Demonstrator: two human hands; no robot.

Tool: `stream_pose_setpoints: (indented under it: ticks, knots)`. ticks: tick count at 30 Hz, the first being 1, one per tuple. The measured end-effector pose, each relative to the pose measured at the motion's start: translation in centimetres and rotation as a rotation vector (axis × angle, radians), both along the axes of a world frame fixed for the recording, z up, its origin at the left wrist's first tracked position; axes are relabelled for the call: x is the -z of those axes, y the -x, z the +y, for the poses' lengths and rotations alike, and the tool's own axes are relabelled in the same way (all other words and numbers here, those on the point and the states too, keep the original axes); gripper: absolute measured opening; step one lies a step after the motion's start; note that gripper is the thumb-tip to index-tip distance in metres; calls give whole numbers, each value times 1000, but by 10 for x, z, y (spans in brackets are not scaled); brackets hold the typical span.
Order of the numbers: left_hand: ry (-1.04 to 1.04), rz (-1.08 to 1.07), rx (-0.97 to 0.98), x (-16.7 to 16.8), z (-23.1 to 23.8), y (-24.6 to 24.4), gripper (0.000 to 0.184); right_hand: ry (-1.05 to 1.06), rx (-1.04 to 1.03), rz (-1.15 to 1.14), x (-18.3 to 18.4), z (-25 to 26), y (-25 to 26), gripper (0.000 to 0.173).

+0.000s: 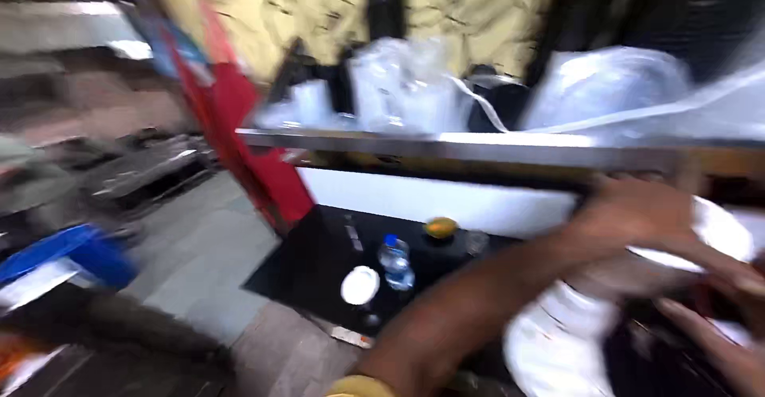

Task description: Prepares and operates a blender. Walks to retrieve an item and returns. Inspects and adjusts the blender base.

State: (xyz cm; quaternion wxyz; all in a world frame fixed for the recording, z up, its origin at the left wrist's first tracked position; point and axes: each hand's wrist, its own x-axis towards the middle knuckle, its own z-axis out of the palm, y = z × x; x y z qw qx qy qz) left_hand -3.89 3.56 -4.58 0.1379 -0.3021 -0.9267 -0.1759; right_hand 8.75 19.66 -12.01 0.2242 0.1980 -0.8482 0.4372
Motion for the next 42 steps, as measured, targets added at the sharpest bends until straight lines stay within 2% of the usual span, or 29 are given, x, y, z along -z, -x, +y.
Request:
stream_pose_setpoints:
  ticks: [1,3,5,7,9,13,16,20,26,42]
  knots:
    - [-1,-17,5,-2,0,-6,106,96,64,1,35,27,4,91]
    - [16,-160,-5,-17,0,-23,112,206,171,-96,82,56,-8,62]
    - [82,-209,-49,-25,4,-26,114,212,198,-198,122,72,-17,37]
    - [208,-234,-111,-34,15,-27,115,174,214,-285,158,82,-32,26]
    - [293,-232,-128,-38,25,-24,116,143,213,-376,186,85,-46,20]
    - [224,-126,-6,-22,17,-13,105,114,237,-469,228,67,-67,20]
    - [259,-160,12,-23,18,-12,117,69,261,-390,254,50,-77,24]
    - [258,-159,-3,-26,18,-11,109,-31,356,-258,267,40,-71,21]
    - [245,-149,-13,-24,20,-11,104,-125,340,-187,270,40,-68,24]
    - [239,-163,-44,-22,22,-11,104,-148,272,-273,258,43,-62,23]
